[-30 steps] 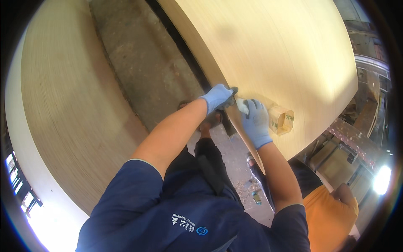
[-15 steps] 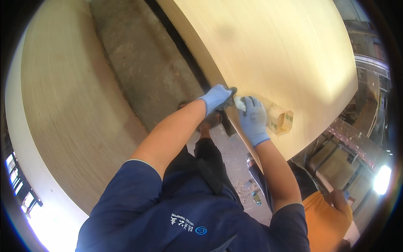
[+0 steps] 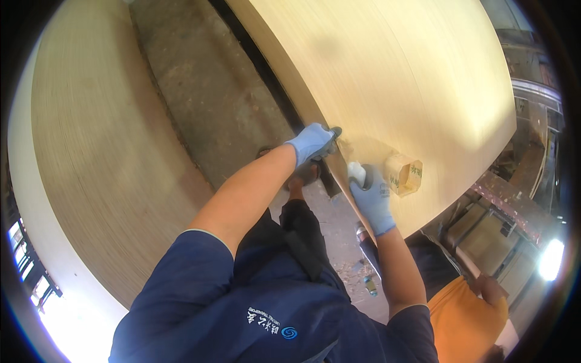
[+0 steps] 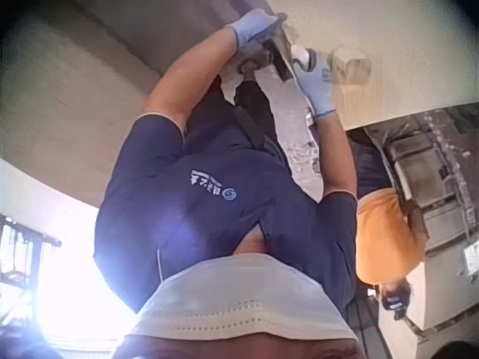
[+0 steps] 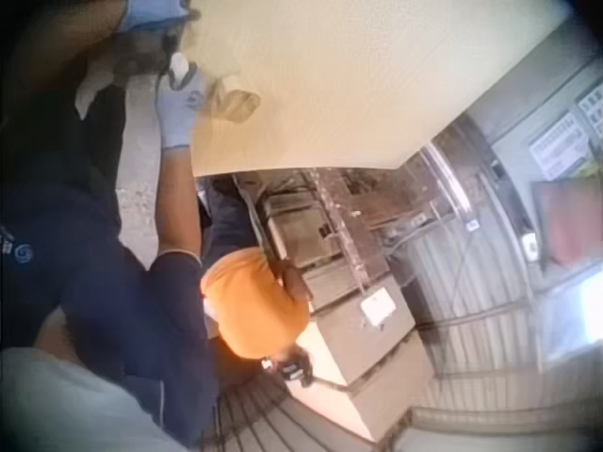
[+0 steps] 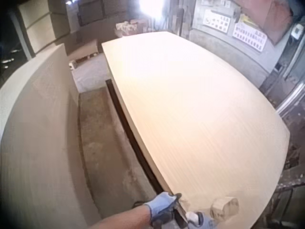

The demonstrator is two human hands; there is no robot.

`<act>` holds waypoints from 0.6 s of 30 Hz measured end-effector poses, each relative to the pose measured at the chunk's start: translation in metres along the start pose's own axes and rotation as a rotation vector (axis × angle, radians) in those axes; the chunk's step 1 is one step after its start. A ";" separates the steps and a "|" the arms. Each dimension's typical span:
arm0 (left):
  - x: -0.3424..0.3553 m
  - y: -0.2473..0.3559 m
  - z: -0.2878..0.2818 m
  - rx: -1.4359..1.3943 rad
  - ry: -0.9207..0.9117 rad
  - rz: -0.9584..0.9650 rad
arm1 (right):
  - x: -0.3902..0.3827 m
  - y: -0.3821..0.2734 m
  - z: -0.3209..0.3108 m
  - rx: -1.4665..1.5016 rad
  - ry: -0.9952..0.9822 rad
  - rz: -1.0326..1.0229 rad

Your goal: The person applies a substance to the edge of a large wooden panel using a small container and a cloth. They then use a utility knife to scrape or trim the edge of the panel. The person also lifts and repositions the panel with another worker.

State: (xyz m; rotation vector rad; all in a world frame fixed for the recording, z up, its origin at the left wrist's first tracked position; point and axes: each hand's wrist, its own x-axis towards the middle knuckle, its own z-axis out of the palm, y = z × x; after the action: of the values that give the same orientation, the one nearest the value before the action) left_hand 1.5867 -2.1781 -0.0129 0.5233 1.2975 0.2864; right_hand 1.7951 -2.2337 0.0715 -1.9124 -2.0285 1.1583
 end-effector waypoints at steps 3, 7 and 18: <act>0.000 -0.001 -0.001 -0.041 -0.004 0.024 | 0.002 0.002 0.004 -0.081 -0.023 0.005; 0.000 -0.002 -0.002 -0.045 -0.018 0.027 | 0.005 0.006 0.006 -0.089 -0.067 0.025; 0.000 -0.001 0.000 -0.013 0.023 0.025 | 0.017 -0.002 0.009 -0.204 -0.161 0.087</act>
State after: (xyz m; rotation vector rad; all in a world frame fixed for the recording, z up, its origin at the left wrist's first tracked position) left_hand 1.5861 -2.1792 -0.0135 0.5271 1.3114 0.3222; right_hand 1.7849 -2.2225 0.0599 -2.0812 -2.2453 1.2030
